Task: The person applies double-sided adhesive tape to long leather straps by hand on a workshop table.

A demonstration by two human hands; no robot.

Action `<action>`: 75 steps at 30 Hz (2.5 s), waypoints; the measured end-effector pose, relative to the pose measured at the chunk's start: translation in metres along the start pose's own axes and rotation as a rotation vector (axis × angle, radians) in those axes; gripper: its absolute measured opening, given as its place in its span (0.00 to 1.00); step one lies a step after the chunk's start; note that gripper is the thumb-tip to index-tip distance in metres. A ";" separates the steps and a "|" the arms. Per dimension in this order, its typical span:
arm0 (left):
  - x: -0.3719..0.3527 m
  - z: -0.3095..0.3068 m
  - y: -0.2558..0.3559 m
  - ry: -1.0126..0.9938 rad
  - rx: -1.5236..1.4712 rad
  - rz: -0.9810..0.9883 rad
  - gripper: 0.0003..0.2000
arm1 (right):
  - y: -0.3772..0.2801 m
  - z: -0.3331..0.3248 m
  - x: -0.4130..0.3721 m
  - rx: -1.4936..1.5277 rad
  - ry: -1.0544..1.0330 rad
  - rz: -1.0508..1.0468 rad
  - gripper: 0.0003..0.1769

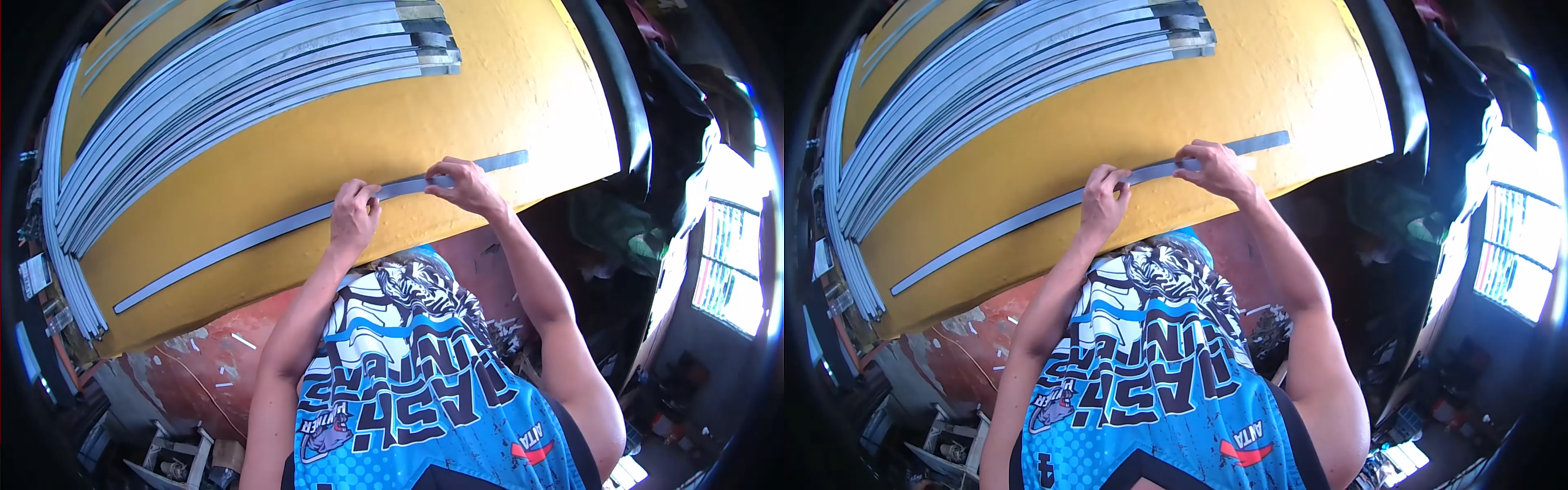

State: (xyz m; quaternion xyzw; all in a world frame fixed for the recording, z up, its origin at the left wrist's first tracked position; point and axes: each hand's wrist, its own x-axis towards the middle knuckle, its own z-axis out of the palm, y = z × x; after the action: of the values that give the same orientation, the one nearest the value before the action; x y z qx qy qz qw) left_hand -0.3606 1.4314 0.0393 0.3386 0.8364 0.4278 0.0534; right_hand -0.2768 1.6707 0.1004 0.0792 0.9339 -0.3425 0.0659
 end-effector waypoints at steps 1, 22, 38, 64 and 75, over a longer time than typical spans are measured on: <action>0.000 -0.001 0.002 -0.008 0.007 -0.011 0.10 | 0.000 -0.005 -0.002 -0.021 -0.006 -0.006 0.12; -0.004 -0.003 0.004 0.048 0.108 -0.038 0.10 | 0.031 0.021 0.002 -0.035 0.143 -0.222 0.12; -0.005 -0.011 0.005 0.045 0.118 -0.026 0.09 | 0.027 0.026 0.003 -0.028 0.140 -0.216 0.10; 0.010 0.044 0.033 0.017 0.076 0.170 0.08 | 0.024 0.020 -0.001 -0.005 0.170 -0.222 0.20; 0.015 0.041 0.041 0.031 0.090 0.064 0.08 | 0.055 -0.018 -0.012 -0.121 0.119 -0.198 0.13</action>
State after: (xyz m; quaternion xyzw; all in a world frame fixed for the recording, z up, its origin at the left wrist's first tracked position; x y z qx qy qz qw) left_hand -0.3350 1.4853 0.0470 0.3604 0.8443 0.3964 0.0116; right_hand -0.2554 1.7228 0.0813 0.0028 0.9583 -0.2852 -0.0188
